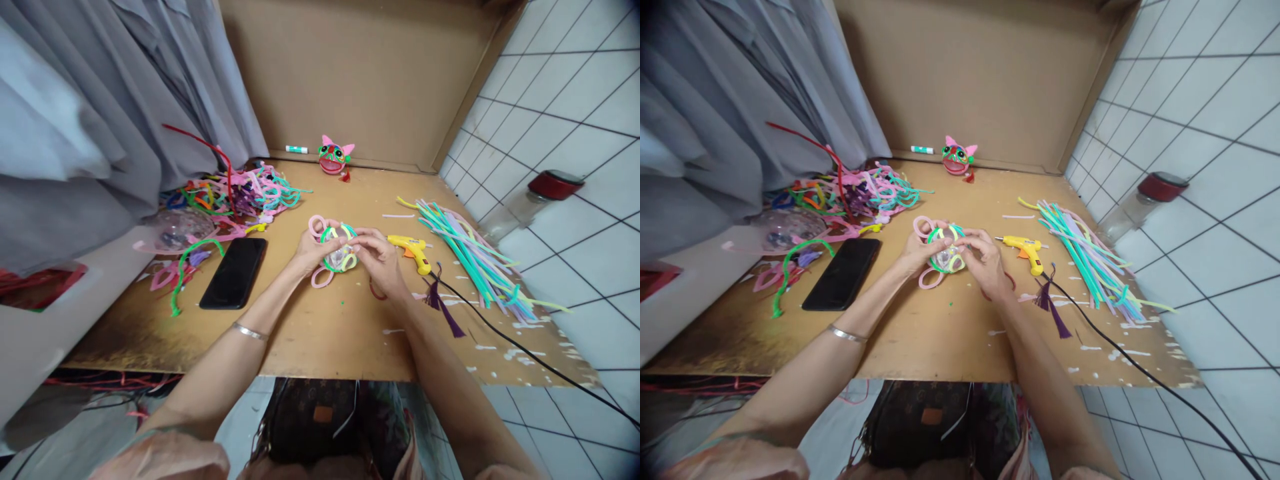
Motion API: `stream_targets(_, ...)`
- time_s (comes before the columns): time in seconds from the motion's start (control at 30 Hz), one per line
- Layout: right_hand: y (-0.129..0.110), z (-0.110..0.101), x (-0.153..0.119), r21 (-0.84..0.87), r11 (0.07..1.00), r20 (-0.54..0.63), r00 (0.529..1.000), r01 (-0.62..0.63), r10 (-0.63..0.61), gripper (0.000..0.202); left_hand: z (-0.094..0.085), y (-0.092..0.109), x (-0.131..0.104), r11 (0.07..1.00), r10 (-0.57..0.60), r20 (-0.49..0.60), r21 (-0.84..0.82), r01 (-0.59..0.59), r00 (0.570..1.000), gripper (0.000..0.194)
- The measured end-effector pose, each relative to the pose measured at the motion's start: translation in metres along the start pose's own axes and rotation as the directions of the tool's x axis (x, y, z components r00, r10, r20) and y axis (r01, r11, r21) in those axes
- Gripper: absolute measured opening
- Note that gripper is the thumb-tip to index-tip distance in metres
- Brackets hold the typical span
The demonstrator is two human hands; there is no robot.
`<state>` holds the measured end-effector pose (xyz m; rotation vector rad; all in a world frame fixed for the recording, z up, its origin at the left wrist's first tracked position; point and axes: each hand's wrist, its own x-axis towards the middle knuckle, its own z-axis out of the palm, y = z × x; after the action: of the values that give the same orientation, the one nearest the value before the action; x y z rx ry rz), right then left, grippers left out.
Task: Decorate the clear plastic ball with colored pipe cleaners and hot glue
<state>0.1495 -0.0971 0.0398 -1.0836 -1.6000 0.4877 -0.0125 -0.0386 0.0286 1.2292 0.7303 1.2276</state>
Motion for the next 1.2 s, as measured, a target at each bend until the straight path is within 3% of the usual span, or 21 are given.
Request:
stream_targets(0.47, -0.001, 0.008, 0.013, 0.132, 0.979, -0.095, 0.981, -0.155, 0.168, 0.026, 0.004, 0.005, -0.001, 0.998, 0.041, 0.007, 0.047, -0.041, 0.999, 0.053)
stream_targets(0.9, -0.003, -0.002, 0.029, 0.21, 0.93, 0.01, 0.952, -0.301, 0.306, 0.026, 0.004, 0.005, -0.001, 1.0, 0.016, 0.007, 0.012, -0.016, 1.0, 0.052)
stream_targets(1.2, 0.001, -0.001, 0.031, 0.294, 0.896, 0.04, 0.941, -0.332, 0.335, 0.022, 0.003, 0.006, -0.001, 0.999, 0.026, 0.014, 0.022, -0.027, 1.0, 0.05)
